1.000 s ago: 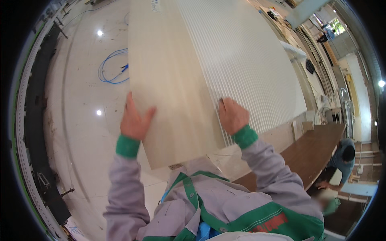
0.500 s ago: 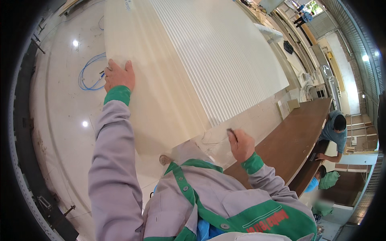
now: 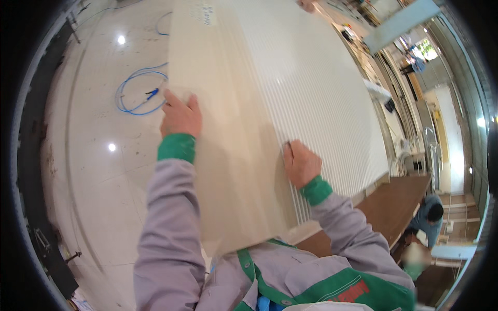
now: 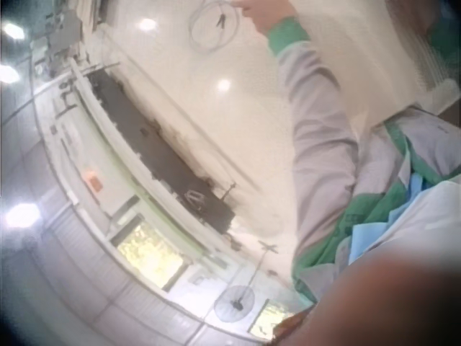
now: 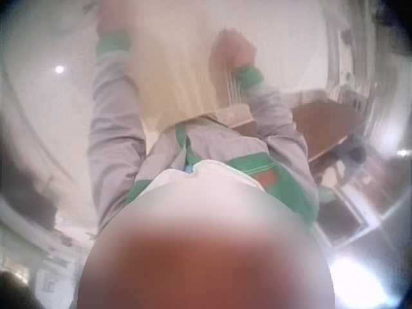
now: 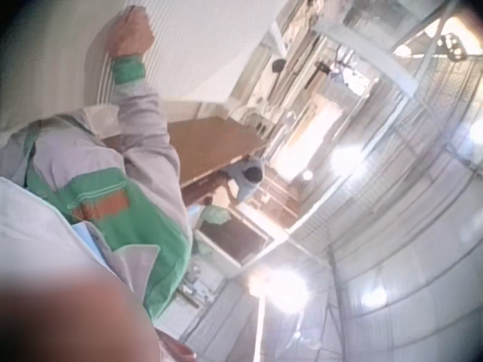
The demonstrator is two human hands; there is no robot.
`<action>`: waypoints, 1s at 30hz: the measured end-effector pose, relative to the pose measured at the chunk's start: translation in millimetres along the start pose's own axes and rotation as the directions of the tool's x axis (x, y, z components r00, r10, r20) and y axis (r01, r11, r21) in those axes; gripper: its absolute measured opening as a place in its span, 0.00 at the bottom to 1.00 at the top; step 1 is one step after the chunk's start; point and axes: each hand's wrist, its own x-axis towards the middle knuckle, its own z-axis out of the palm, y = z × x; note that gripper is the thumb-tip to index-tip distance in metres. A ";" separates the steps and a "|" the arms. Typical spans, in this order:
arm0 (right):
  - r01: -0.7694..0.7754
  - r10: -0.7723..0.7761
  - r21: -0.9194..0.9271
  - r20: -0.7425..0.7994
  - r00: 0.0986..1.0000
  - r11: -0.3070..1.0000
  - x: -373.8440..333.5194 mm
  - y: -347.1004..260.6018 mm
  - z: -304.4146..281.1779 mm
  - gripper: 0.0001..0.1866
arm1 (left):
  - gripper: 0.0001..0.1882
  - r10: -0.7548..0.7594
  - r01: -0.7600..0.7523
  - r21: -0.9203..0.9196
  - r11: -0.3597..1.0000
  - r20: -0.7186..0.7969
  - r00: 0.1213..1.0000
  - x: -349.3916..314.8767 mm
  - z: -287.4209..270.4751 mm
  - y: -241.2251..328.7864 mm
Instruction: The person scrapes a large white corrugated plastic sheet with a small handheld tool, moving methodically across the surface. The person holds the sheet with one hand while scraping with the other, working in a workshop environment.
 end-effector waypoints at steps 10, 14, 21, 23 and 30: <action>-0.014 0.009 -0.108 -0.045 0.999 0.994 395.5 -34.2 87.6 0.18 | 0.41 -0.012 0.019 -0.073 0.997 0.099 0.995 -0.6 -12.0 1.7; -0.052 0.052 -0.044 0.008 0.999 0.998 361.4 -29.0 79.6 0.19 | 0.41 -0.030 0.038 -0.071 0.997 0.113 0.993 -1.7 -16.0 3.4; 0.023 -0.021 0.048 -0.049 0.999 0.999 32.8 0.6 14.3 0.12 | 0.41 -0.005 0.012 -0.075 0.997 0.096 0.995 -1.7 -10.9 -3.4; -0.044 0.044 0.007 -0.005 0.999 0.999 -69.7 3.8 -10.3 0.11 | 0.41 0.008 -0.002 -0.077 0.997 0.080 0.997 -0.3 -8.9 -4.5; -0.020 0.019 0.043 0.017 1.000 0.999 -116.4 8.2 -26.2 0.13 | 0.44 0.030 -0.016 -0.139 0.990 0.096 0.995 -3.5 -14.0 -5.3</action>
